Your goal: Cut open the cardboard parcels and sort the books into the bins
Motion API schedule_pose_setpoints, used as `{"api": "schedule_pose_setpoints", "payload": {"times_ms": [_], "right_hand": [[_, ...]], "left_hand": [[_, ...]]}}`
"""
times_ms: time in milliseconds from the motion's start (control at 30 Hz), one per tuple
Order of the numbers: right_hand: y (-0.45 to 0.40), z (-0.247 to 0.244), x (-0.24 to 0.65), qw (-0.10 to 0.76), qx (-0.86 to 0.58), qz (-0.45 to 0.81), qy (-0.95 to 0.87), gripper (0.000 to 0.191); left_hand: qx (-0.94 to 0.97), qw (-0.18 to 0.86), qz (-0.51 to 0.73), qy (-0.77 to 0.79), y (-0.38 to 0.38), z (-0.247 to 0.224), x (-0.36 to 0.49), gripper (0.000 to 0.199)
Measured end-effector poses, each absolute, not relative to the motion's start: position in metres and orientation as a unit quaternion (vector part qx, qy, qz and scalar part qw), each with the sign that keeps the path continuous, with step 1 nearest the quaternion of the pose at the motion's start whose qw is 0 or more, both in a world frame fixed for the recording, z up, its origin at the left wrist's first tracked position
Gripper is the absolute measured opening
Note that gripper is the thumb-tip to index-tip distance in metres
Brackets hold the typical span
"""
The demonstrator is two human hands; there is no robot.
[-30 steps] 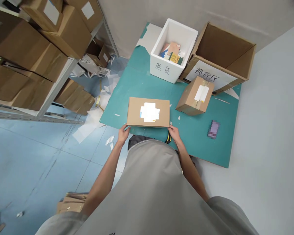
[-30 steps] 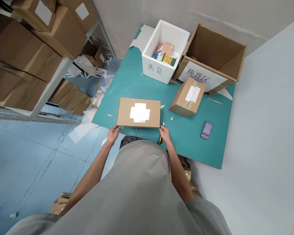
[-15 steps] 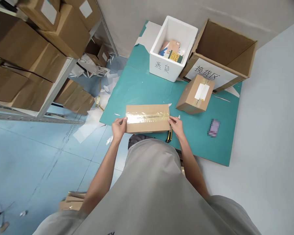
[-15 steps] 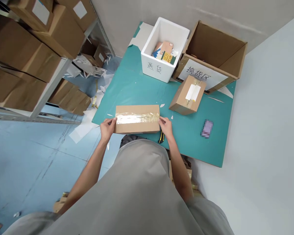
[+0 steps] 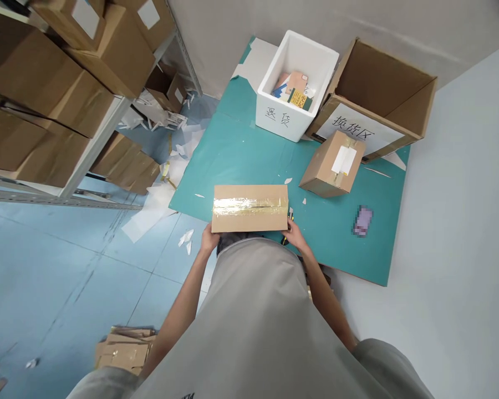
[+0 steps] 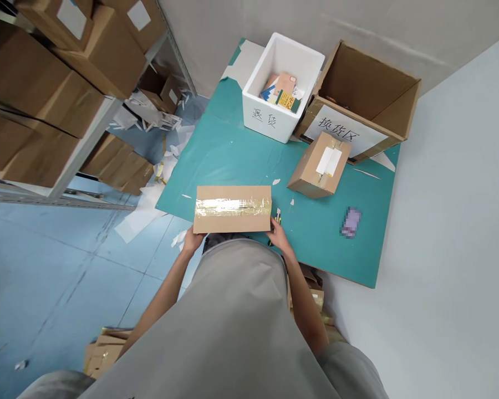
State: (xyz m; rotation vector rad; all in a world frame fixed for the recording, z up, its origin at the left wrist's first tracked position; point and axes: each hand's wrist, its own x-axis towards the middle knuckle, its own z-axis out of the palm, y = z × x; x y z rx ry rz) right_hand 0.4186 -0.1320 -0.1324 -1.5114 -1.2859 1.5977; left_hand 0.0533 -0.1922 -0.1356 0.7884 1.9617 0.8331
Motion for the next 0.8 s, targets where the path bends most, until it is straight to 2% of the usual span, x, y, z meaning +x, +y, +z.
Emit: {"api": "schedule_pose_setpoints", "payload": {"times_ms": [67, 200, 400, 500, 633, 800], "right_hand": [[-0.132, -0.136, 0.415, 0.292, -0.569, 0.590, -0.492, 0.087], [-0.122, -0.128, 0.415, 0.301, -0.564, 0.572, -0.513, 0.088], [-0.094, -0.084, 0.411, 0.316, -0.534, 0.540, -0.568, 0.059], [-0.085, -0.073, 0.404, 0.306, -0.546, 0.529, -0.572, 0.057], [-0.081, -0.079, 0.396, 0.300, -0.544, 0.557, -0.551, 0.068], [-0.086, -0.102, 0.399, 0.312, -0.564, 0.606, -0.466, 0.076]], "left_hand": [[0.306, 0.419, 0.332, 0.788, -0.187, -0.140, 0.060, 0.034], [0.317, 0.436, 0.360, 0.761, -0.177, -0.137, 0.055, 0.034], [0.351, 0.426, 0.433, 0.712, -0.160, -0.094, 0.035, 0.032], [0.341, 0.397, 0.442, 0.728, -0.150, -0.076, 0.036, 0.032], [0.313, 0.376, 0.418, 0.765, -0.139, -0.075, 0.039, 0.048], [0.272, 0.429, 0.419, 0.752, -0.133, -0.095, 0.032, 0.065]]}}
